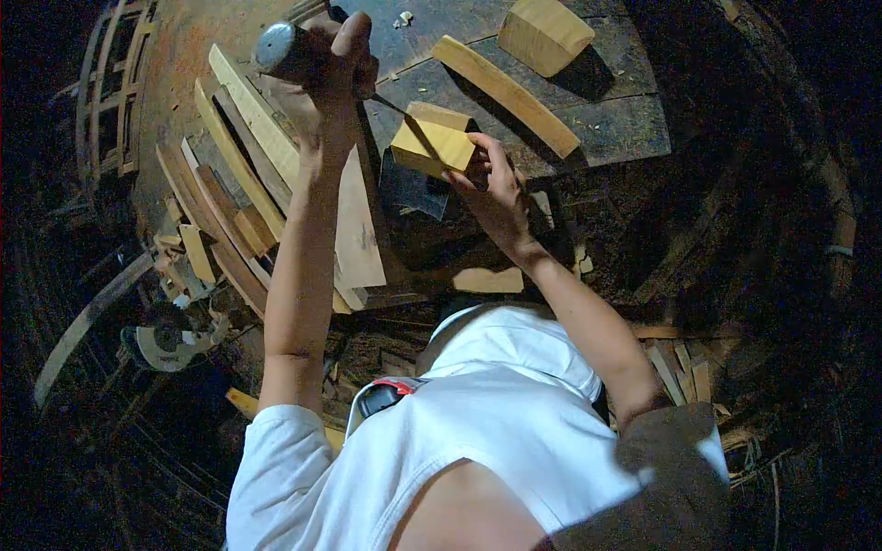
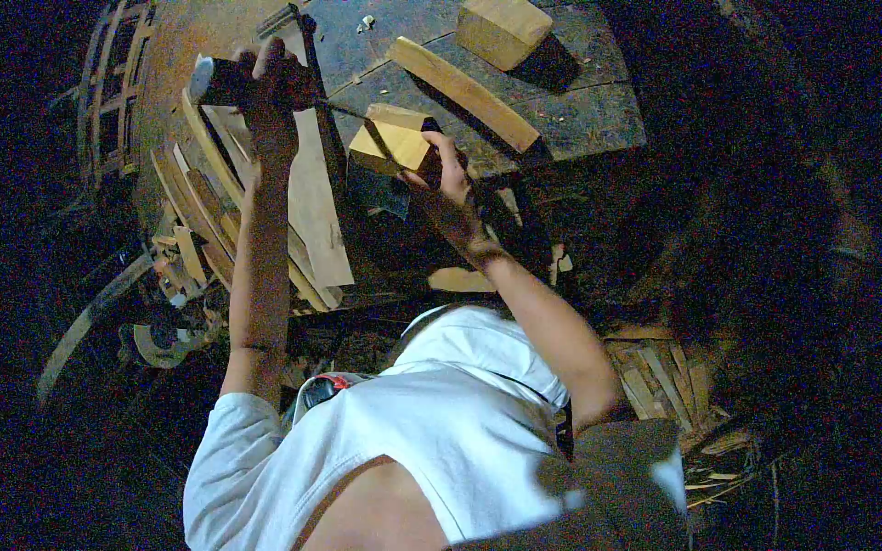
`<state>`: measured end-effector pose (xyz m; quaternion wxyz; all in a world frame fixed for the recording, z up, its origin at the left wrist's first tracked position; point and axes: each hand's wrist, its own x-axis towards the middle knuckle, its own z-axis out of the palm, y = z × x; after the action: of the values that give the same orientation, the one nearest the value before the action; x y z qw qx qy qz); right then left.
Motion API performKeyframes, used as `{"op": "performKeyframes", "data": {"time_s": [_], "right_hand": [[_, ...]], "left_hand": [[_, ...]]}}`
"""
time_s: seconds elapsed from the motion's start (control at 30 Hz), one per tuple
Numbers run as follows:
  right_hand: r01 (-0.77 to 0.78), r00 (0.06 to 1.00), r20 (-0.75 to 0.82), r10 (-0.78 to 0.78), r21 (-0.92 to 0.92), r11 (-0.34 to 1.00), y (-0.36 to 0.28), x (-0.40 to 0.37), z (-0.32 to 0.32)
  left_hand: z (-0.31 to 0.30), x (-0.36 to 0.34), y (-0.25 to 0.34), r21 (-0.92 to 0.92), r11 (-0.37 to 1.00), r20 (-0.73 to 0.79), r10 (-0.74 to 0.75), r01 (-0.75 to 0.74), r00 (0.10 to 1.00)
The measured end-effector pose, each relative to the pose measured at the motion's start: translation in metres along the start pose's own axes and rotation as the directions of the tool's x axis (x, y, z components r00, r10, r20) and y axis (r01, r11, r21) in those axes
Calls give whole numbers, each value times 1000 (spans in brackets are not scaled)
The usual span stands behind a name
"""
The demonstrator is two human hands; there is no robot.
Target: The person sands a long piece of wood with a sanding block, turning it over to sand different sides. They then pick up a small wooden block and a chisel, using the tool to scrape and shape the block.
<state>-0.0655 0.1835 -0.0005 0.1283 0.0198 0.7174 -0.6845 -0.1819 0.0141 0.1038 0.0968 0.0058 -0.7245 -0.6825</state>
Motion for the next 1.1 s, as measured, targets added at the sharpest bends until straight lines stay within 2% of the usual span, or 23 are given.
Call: {"op": "performKeyframes", "data": {"time_s": [0.1,0.17,0.2,0.27,0.3,0.4,0.5,0.6,0.67,0.8,0.87,1.0,1.1], "right_hand": [[19,1000,-13,-19,-24,1000,2,1,1],[61,997,-33,-63,-60,996,2,0,2],[62,997,-32,-64,-60,996,2,0,1],[52,999,-6,-53,-122,991,1,0,-1],[51,999,-7,-53,-122,991,3,0,-1],[91,995,-15,-94,-136,987,9,1,2],[43,999,-4,-43,-66,997,13,0,4],[115,993,6,-115,-176,978,13,2,1],[33,999,32,-29,-141,989,10,1,0],[85,996,2,-86,-122,989,7,3,2],[50,999,-7,-52,-137,989,10,3,3],[91,995,-19,-95,-165,982,11,3,3],[51,999,-10,-52,-100,994,11,3,5]], "left_hand": [[3,-1,-1,56,998,-49,-15,17,999],[5,0,-2,-118,992,-148,23,-40,989],[4,-1,-1,-117,992,-149,23,-41,989],[4,-7,2,46,999,-101,-20,24,995],[5,-7,2,46,999,-101,-20,25,995],[10,-9,2,-5,1000,-182,7,-8,983],[17,-11,2,-51,998,-266,31,-46,964],[24,-13,3,-79,994,-322,46,-75,946],[28,-14,6,-271,957,-264,28,-102,964],[23,-11,8,-196,967,-169,128,-161,977],[27,-14,13,-141,982,-328,74,-126,942],[28,-19,13,-79,987,-375,101,-140,921],[25,-20,12,-54,990,-361,104,-132,927]]}}
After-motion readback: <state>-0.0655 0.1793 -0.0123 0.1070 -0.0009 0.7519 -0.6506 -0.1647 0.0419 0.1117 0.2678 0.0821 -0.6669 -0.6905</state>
